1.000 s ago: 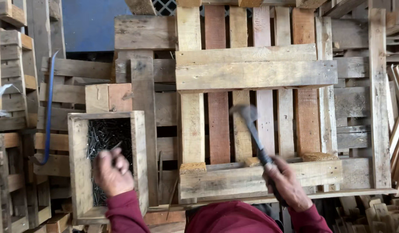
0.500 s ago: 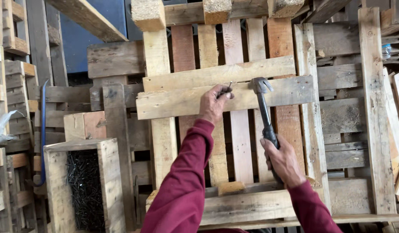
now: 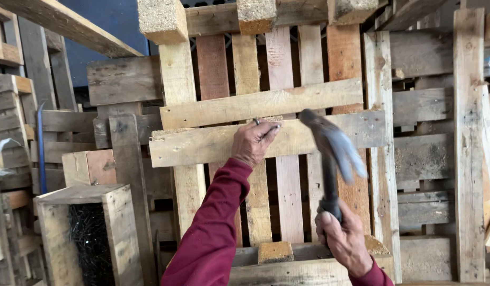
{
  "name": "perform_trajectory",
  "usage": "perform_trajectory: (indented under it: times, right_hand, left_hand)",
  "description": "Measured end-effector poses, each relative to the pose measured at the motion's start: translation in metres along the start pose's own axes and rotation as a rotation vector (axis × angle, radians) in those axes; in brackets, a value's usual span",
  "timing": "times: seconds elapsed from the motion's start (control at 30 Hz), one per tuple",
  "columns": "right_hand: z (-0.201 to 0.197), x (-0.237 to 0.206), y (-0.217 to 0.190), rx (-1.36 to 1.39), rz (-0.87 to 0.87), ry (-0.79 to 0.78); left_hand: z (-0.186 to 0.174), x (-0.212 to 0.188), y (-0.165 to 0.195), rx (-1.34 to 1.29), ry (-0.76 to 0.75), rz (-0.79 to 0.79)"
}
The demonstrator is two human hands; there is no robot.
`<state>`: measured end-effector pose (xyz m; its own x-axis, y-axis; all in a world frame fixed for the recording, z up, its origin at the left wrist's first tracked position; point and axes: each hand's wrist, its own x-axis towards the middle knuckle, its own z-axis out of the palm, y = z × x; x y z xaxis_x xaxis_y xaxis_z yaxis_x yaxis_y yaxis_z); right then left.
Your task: The person assembles wooden pallets by placing planks onto a pallet frame and hammering nails to secure them. They repeatedly pick up planks, position them, and drive nails with a hammer.
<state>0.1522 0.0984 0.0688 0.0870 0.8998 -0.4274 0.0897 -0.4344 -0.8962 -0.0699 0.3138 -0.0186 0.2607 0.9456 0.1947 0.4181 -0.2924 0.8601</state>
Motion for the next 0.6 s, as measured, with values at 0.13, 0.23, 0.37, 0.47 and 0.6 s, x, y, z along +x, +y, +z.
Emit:
perform_trajectory:
  times: [0.13,0.23,0.37,0.47,0.6]
  right_hand:
    - [0.010,0.007,-0.011,0.177,-0.210,-0.054]
    - [0.018,0.022,-0.012,-0.177,0.097,-0.055]
    - [0.010,0.016,-0.043,-0.070,0.363,0.165]
    - [-0.014,-0.005,-0.092,0.169,-0.390,0.050]
    - [-0.029,0.011,-0.122,0.107,-0.775,-0.123]
  left_hand:
    - [0.002,-0.001,-0.006,0.021,-0.039,-0.001]
    - [0.001,0.001,-0.007,0.067,-0.100,-0.051]
    - [-0.004,0.005,-0.005,0.004,-0.090,0.052]
    - [-0.012,0.011,-0.005,-0.347,0.197,0.077]
    - [-0.024,0.025,-0.006,-0.353,0.673,-0.082]
